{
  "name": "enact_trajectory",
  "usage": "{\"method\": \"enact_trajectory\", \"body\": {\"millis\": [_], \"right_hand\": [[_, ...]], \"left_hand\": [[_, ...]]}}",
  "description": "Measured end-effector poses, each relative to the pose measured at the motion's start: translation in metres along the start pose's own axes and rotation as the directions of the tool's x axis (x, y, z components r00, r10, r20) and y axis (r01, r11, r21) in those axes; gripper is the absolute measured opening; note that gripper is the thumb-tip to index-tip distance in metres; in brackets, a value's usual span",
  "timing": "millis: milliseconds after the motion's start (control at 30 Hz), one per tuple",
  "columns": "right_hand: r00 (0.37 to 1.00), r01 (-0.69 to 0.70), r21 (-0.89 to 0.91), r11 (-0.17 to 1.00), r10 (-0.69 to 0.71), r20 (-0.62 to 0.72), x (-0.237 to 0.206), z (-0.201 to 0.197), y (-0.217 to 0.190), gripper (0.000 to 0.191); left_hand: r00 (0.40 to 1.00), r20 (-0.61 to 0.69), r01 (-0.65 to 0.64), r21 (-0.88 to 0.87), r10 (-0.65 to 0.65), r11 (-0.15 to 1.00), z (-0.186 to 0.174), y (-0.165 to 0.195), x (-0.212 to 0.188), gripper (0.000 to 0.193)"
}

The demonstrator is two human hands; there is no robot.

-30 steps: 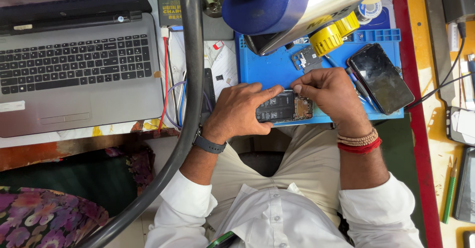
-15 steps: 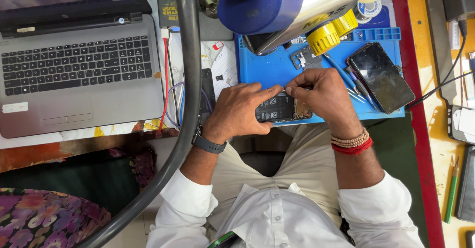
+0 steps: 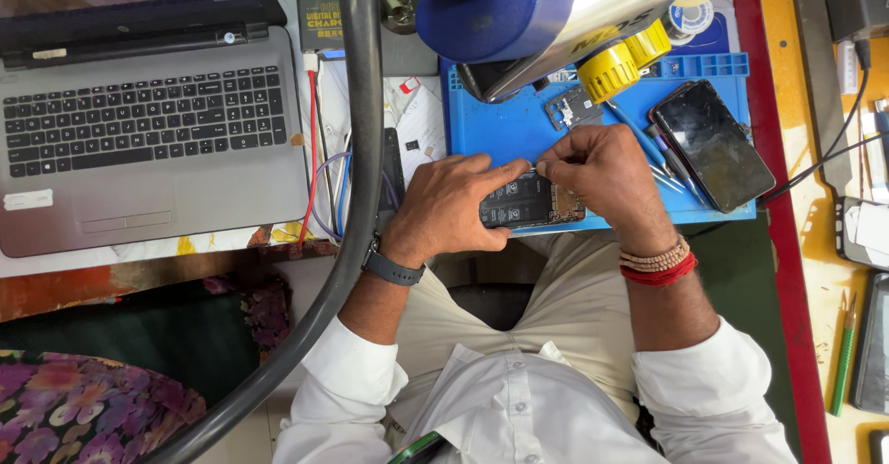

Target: The person works on a disassembled smartphone on a blue repair mat, prying and adjusting its internal components with a small tool, then sets the phone body down and picks up a small feature phone, opening its back cover and pressing its buttons to test it.

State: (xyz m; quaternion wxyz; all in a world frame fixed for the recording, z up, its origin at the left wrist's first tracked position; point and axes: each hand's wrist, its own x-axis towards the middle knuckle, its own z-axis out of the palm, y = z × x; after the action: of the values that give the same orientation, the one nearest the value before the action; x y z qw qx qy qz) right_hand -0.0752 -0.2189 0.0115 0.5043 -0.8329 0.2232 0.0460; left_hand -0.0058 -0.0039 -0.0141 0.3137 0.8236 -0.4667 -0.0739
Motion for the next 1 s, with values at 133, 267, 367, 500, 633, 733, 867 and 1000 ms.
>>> {"method": "enact_trajectory", "body": {"millis": [133, 267, 367, 500, 633, 733, 867, 1000], "right_hand": [[0.997, 0.068, -0.009, 0.998, -0.067, 0.04, -0.001, -0.006, 0.003, 0.011], [0.986, 0.168, -0.041, 0.985, -0.168, 0.02, -0.006, -0.007, 0.004, 0.012], [0.909, 0.408, -0.212, 0.888, -0.417, 0.004, -0.011, -0.007, 0.001, 0.011], [0.763, 0.586, -0.488, 0.646, -0.643, 0.065, -0.017, -0.007, -0.008, 0.005], [0.651, 0.667, -0.569, 0.48, -0.748, 0.132, -0.018, -0.006, -0.017, 0.005], [0.577, 0.686, -0.634, 0.356, -0.798, 0.176, -0.02, -0.005, -0.019, 0.006], [0.529, 0.644, -0.734, 0.213, -0.818, 0.227, -0.024, -0.001, -0.02, 0.008], [0.529, 0.619, -0.763, 0.187, -0.817, 0.229, -0.027, 0.0, -0.02, 0.009]], "left_hand": [[1.0, 0.0, 0.004, -0.01, -0.004, 1.0, -0.001, 0.001, 0.0, 0.08], [1.0, 0.011, 0.011, -0.006, -0.011, 1.0, -0.001, 0.001, 0.0, 0.08], [1.0, 0.005, 0.008, -0.004, -0.008, 1.0, -0.001, 0.002, 0.0, 0.08], [1.0, -0.013, -0.001, 0.001, 0.001, 1.0, -0.002, 0.004, -0.001, 0.08], [0.999, -0.031, -0.008, 0.003, 0.008, 1.0, -0.003, 0.004, -0.002, 0.081], [1.0, -0.021, 0.004, 0.011, -0.003, 1.0, -0.003, 0.003, -0.002, 0.08], [1.0, -0.005, 0.012, 0.02, -0.011, 1.0, -0.002, 0.001, -0.002, 0.077], [1.0, -0.022, 0.001, 0.021, 0.0, 1.0, -0.001, 0.001, -0.002, 0.077]]}}
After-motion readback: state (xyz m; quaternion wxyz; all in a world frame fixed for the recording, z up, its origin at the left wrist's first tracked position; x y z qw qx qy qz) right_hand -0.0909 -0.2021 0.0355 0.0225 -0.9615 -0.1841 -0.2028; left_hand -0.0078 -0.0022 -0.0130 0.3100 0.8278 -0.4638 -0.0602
